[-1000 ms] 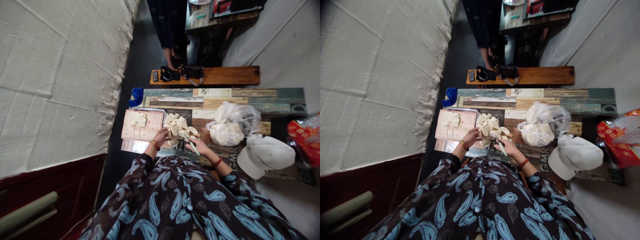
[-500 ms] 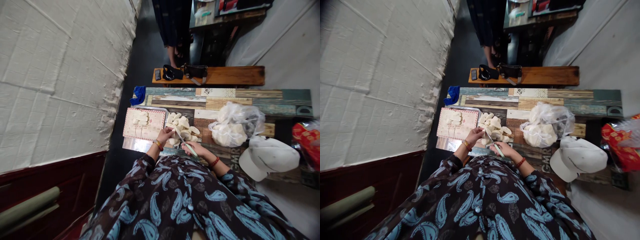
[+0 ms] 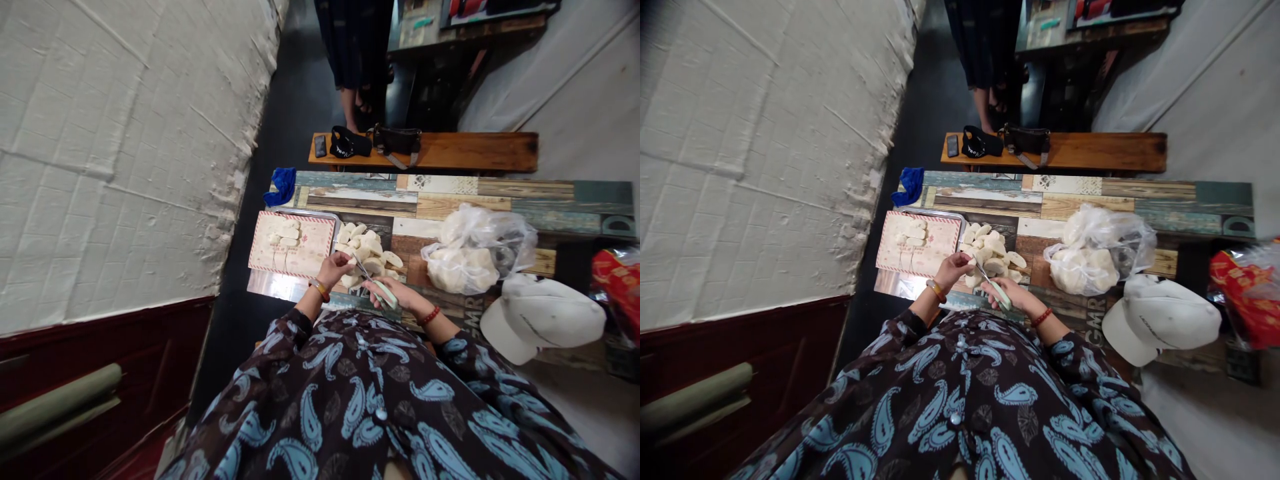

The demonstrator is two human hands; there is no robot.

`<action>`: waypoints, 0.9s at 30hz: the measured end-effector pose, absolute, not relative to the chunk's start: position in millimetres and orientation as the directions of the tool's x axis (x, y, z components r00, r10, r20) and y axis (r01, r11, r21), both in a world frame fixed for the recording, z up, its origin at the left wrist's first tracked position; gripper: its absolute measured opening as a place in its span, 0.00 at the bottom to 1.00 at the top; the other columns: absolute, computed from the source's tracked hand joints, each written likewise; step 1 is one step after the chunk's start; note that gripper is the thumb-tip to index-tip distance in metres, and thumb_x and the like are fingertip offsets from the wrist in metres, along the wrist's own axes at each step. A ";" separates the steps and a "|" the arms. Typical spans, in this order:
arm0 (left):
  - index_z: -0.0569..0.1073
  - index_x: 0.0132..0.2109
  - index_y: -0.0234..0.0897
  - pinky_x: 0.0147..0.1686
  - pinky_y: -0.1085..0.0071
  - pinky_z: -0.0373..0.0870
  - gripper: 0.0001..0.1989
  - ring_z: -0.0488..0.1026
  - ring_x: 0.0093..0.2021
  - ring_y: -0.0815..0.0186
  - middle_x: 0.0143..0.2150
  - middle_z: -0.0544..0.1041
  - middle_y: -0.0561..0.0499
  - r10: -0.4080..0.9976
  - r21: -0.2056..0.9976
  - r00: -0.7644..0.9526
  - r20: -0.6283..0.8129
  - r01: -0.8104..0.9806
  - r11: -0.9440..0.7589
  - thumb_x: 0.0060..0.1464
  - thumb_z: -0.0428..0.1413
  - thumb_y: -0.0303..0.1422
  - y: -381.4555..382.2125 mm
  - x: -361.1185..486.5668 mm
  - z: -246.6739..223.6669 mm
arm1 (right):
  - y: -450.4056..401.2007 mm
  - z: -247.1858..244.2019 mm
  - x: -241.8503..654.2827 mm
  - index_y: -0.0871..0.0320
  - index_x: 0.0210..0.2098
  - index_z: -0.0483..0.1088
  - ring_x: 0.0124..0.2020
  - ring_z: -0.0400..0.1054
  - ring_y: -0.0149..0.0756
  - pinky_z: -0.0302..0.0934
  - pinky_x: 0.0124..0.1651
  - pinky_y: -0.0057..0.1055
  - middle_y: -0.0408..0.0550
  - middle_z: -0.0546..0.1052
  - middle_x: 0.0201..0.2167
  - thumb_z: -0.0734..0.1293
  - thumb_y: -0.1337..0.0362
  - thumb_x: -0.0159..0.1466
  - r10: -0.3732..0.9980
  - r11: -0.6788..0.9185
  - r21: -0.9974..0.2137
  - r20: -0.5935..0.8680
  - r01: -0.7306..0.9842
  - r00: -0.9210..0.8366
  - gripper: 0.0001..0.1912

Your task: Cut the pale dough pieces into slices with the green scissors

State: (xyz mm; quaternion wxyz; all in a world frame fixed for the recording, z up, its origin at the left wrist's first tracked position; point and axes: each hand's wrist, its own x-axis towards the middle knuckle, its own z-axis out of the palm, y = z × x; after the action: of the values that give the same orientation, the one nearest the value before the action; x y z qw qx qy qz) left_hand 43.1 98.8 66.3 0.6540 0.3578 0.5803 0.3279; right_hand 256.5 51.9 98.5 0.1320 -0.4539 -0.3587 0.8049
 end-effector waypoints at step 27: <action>0.72 0.52 0.37 0.47 0.62 0.71 0.24 0.73 0.42 0.61 0.44 0.76 0.46 0.925 0.813 0.026 -0.380 0.487 0.320 0.47 0.58 0.41 160.4 48.1 35.6 | 93.3 56.5 261.9 0.59 0.31 0.75 0.35 0.74 0.38 0.63 0.39 0.29 0.47 0.78 0.27 0.74 0.54 0.60 0.896 -0.381 -0.871 -0.430 0.310 -0.107 0.14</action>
State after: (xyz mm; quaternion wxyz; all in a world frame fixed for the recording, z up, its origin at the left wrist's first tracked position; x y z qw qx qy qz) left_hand 48.1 160.4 35.6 0.4755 0.5356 0.6588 0.2303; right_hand 261.9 93.3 56.5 0.2622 -0.6146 -0.4907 0.5592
